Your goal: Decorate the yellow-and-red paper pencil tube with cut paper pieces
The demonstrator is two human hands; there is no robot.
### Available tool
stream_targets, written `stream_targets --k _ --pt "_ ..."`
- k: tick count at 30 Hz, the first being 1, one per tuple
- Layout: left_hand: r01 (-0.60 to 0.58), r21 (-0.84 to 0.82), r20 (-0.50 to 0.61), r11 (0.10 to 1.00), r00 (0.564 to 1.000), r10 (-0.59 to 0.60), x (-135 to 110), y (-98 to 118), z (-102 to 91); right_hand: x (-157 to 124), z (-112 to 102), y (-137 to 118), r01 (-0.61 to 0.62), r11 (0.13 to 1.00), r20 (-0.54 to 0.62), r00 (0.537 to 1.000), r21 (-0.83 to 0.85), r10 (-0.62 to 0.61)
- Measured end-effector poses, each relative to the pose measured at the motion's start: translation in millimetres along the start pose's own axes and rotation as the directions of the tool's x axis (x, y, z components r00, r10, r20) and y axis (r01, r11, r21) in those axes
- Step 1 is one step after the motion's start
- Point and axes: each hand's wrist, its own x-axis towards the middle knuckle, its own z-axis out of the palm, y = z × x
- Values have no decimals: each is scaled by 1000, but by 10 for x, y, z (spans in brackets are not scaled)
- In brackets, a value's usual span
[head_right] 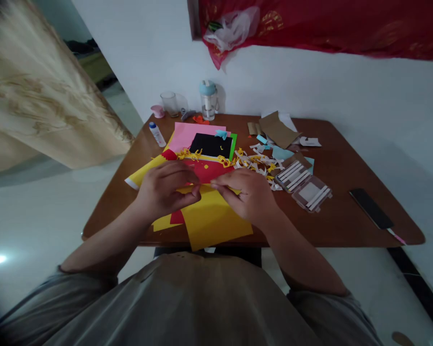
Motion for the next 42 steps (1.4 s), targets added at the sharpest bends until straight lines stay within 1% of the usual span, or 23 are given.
stream_targets --k 4,6,9,13,19,23,29,33,37,40,42 --pt "-7 -55 15 998 1000 8 -21 -16 -62 -46 -50 -3 -15 1000 -5 1000 -19 15" --pt "5 -88 30 996 1000 -2 -37 -20 -73 -80 -58 10 -1 1000 -14 1000 -16 1" --pt "31 -106 34 994 999 -28 -70 -29 -66 -129 -52 39 22 1000 -52 998 -7 -22" --pt "78 -135 60 988 996 -70 -123 -68 -63 -186 -69 68 14 1000 -96 995 -20 -16" --pt "84 -126 81 988 994 -74 -193 -155 -97 -267 -140 113 -15 1000 -137 991 -11 14" --pt "73 -122 79 990 995 -63 -246 -199 -107 -308 -161 123 -32 999 -131 991 -17 29" --pt "132 -91 95 987 988 -123 -350 -254 -146 -394 -200 135 -90 996 -144 986 5 90" --pt "107 -90 96 990 991 -98 -379 -277 -188 -458 -188 179 -96 995 -147 984 40 100" --pt "120 -108 80 987 991 -111 -421 -336 -228 -522 -164 241 -141 987 -198 968 71 152" --pt "128 -99 75 987 990 -121 -469 -387 -263 -568 -156 291 -153 984 -228 959 94 171" --pt "157 -82 88 984 985 -150 -496 -416 -300 -590 -159 315 -163 981 -236 954 104 184"
